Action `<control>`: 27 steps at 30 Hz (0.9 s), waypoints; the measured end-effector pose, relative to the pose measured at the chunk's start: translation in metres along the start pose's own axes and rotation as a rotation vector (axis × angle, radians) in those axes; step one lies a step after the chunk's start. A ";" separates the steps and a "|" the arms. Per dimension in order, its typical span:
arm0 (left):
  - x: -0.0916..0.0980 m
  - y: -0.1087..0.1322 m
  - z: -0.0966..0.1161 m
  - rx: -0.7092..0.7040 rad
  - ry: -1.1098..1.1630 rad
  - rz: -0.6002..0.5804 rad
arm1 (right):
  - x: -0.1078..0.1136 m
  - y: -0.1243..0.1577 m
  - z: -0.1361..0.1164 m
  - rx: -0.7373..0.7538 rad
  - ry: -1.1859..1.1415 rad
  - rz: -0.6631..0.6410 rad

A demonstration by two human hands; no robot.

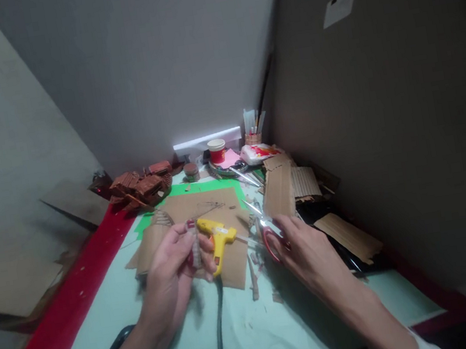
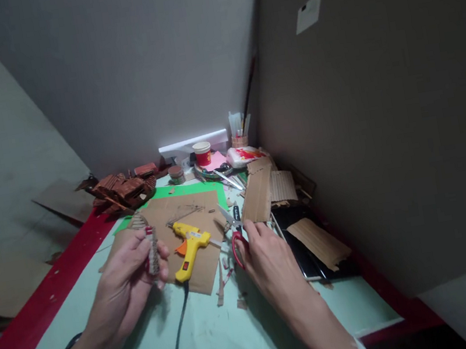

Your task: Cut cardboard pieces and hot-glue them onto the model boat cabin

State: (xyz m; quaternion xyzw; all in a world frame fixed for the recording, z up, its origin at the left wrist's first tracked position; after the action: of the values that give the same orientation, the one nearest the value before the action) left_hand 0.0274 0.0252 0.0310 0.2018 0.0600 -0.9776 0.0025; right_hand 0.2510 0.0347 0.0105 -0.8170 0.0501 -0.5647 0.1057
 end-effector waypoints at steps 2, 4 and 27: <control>0.001 -0.001 -0.002 0.018 0.004 -0.008 | -0.008 -0.020 -0.009 0.009 0.030 0.016; 0.003 -0.001 -0.003 0.025 0.008 -0.010 | -0.019 -0.036 -0.013 0.007 0.036 0.033; 0.005 0.043 -0.035 0.249 -0.122 -0.230 | -0.011 0.029 -0.073 -0.159 -1.199 -0.455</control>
State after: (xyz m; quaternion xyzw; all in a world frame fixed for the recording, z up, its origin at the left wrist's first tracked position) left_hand 0.0379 -0.0128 -0.0076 0.1326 -0.0391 -0.9817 -0.1310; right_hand 0.1798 0.0000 0.0187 -0.9862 -0.1502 -0.0132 -0.0677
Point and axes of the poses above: each hand's wrist, its own y-axis away from the middle knuckle, its own x-axis out of the back of the hand, z = x × y, the point moved 6 cm from there along -y, towards the middle knuckle, and after that the axes turned 8 degrees about -x, right-handed, at the moved point
